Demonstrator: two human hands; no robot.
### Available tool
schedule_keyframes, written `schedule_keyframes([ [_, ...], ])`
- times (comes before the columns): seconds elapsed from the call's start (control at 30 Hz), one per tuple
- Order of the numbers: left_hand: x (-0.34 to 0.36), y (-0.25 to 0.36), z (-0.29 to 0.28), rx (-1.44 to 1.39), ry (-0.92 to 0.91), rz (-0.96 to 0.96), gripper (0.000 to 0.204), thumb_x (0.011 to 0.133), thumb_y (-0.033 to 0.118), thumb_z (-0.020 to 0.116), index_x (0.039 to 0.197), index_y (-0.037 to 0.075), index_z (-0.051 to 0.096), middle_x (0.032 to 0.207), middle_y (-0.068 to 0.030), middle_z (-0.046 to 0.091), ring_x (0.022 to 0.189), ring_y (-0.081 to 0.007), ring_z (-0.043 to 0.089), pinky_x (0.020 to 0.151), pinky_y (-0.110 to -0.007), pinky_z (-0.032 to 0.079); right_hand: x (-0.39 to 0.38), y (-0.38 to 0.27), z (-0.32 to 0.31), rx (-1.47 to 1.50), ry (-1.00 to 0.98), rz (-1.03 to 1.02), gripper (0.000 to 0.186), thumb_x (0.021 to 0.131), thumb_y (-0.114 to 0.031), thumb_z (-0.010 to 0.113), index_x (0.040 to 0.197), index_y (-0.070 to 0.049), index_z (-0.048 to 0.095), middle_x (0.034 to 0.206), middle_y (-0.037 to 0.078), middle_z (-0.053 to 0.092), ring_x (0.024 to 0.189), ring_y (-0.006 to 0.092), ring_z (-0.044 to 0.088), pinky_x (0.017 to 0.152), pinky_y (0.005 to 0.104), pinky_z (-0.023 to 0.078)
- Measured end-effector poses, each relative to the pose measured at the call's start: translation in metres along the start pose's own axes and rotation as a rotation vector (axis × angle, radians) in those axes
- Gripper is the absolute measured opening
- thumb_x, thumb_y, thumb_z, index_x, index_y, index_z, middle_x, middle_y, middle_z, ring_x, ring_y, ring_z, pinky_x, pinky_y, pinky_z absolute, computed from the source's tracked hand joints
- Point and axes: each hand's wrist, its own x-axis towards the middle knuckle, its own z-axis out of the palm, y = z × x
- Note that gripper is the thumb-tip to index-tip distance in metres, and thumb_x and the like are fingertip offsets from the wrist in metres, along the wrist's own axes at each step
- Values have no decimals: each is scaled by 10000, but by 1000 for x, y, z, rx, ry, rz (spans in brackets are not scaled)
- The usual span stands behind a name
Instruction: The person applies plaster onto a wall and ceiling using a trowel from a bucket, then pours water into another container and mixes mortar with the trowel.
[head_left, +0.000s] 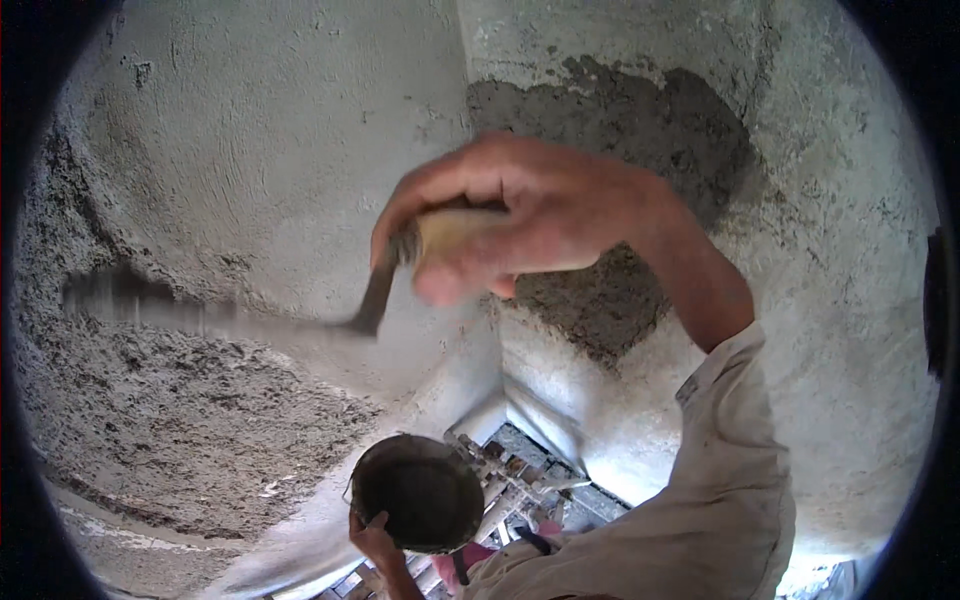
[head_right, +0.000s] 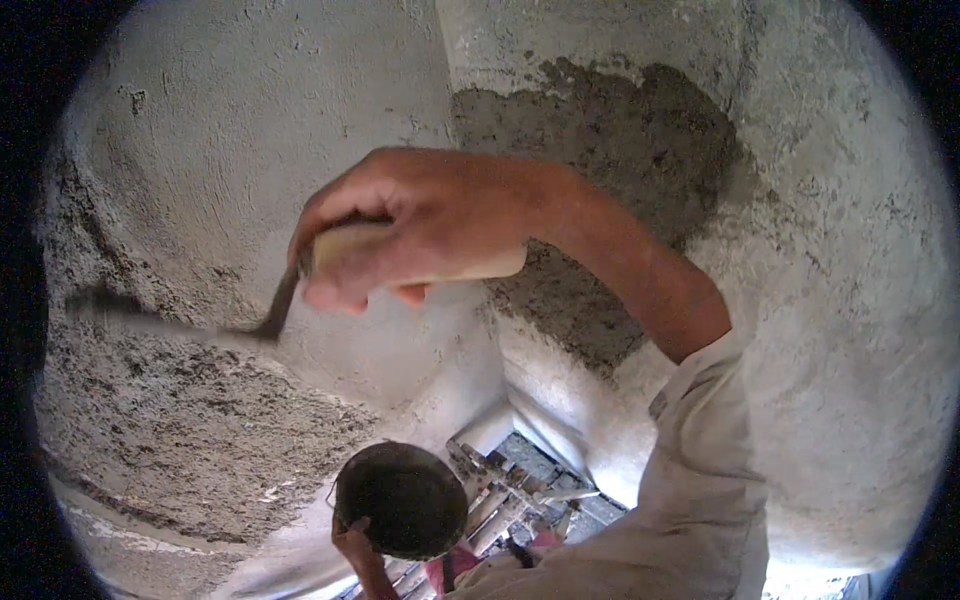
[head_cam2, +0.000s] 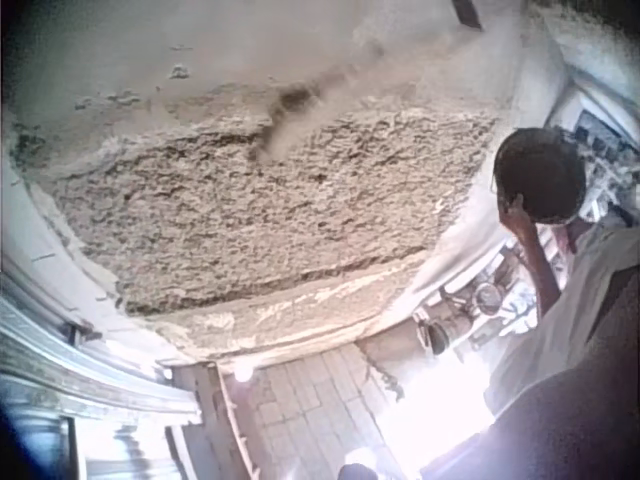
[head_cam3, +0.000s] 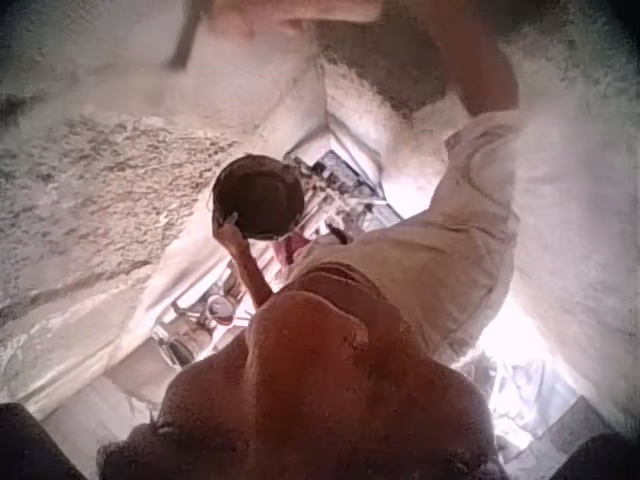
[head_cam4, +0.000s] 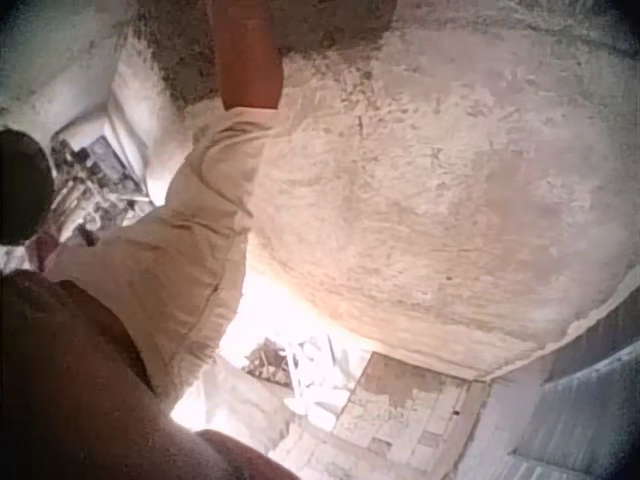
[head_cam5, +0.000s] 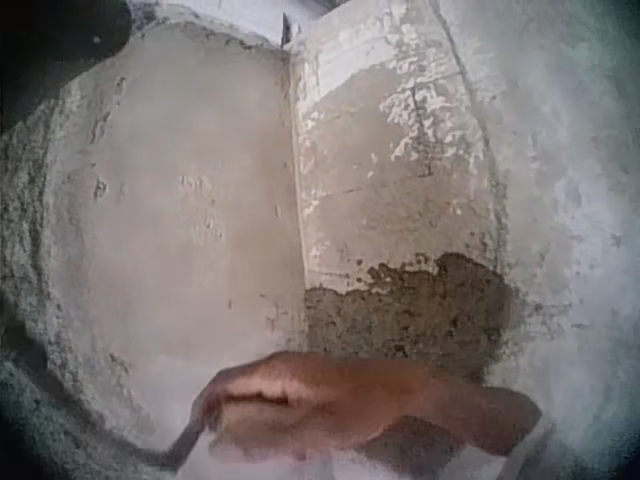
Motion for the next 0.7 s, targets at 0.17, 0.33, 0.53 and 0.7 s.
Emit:
schedule_keyframes([
  [0.17,-12,2,-4,40,-76,25,585,615,-113,539,1191,-61,629,1112,-132,681,956,-255,658,890,-355,514,-121,88,-52,-30,712,527,482,950,-278,624,1359,-37,538,1068,96,696,814,165,674,646,289,565],
  [0.33,-1,2,-18,-1,-151,-19,580,651,-96,555,1225,-48,621,1085,-118,685,962,-234,647,897,-326,498,-342,-22,35,-505,1428,881,450,979,-286,608,1358,-51,551,1077,58,636,884,126,614,736,264,498],
  [0.53,22,5,35,356,-356,308,437,779,-8,581,1210,-53,640,1017,-69,676,908,-150,572,820,-299,481,-308,-36,162,-965,700,995,350,933,-195,648,1255,-66,598,1049,102,685,869,223,669,742,344,541],
  [0.7,23,59,78,363,-327,281,449,765,-13,615,1211,-56,637,1023,-106,706,903,-167,613,866,-303,479,-229,35,247,-799,173,852,388,860,-122,661,1241,-93,592,1006,129,610,864,278,660,752,417,546],
])
